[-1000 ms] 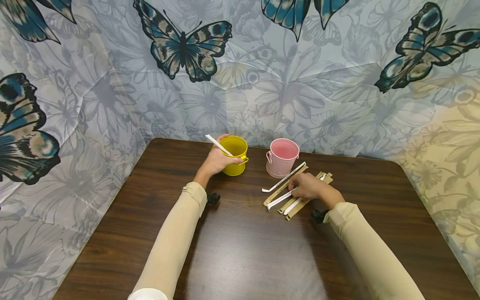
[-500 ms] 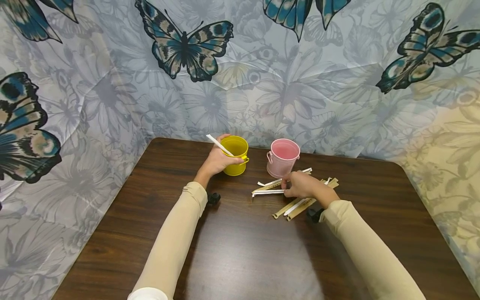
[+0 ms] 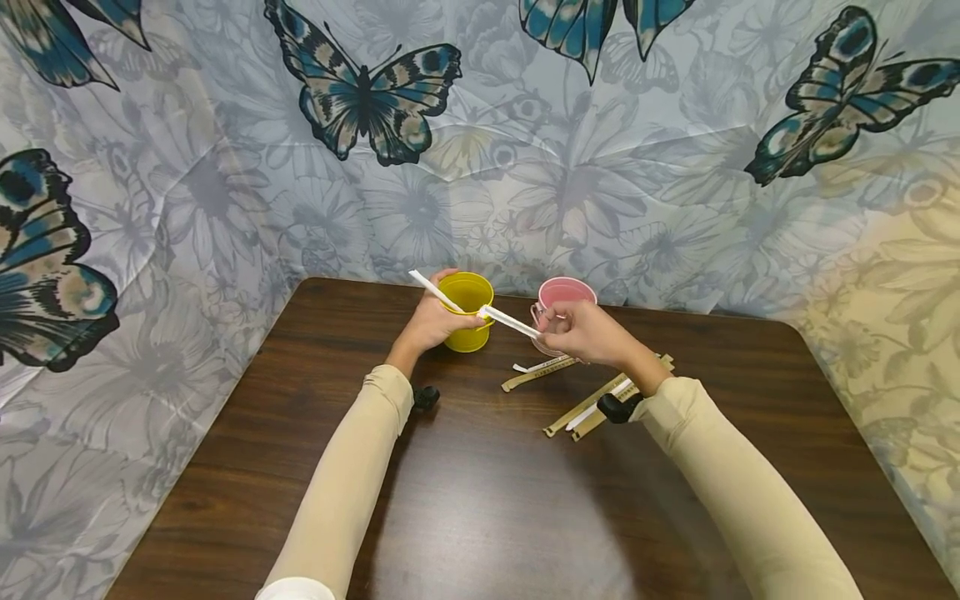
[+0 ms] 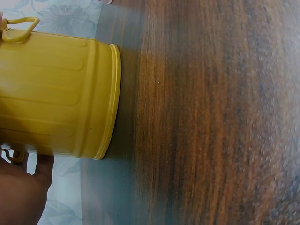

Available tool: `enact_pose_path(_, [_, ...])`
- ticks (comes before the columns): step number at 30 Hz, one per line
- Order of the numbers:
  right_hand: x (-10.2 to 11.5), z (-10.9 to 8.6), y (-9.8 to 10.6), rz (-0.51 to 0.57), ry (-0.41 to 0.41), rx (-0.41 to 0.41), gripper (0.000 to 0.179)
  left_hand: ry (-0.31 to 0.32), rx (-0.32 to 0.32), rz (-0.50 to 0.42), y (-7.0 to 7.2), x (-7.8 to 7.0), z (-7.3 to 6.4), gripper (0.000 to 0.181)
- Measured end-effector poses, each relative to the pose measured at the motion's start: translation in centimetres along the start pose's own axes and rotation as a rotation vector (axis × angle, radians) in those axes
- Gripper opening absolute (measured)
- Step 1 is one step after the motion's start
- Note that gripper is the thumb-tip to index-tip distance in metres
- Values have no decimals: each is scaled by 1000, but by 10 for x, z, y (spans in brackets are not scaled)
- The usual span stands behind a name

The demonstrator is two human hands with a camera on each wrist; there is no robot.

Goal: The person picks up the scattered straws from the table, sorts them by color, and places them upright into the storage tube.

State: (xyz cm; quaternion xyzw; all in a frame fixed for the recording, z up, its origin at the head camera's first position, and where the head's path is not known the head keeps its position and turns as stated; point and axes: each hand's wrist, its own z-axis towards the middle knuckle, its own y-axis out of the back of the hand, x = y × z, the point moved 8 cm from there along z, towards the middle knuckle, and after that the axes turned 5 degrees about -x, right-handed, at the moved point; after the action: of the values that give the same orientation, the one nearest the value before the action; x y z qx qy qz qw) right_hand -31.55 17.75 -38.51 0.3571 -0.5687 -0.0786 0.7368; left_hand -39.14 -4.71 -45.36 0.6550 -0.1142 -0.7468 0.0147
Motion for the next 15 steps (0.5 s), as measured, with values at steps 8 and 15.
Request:
enact_pose_path(8, [46, 32, 7, 70, -30, -45, 15, -3, -16, 6, 4, 0, -1, 105])
enact_pose_path(15, [69, 61, 6, 184, -80, -117, 18, -20, 8, 16, 2, -2, -1, 108])
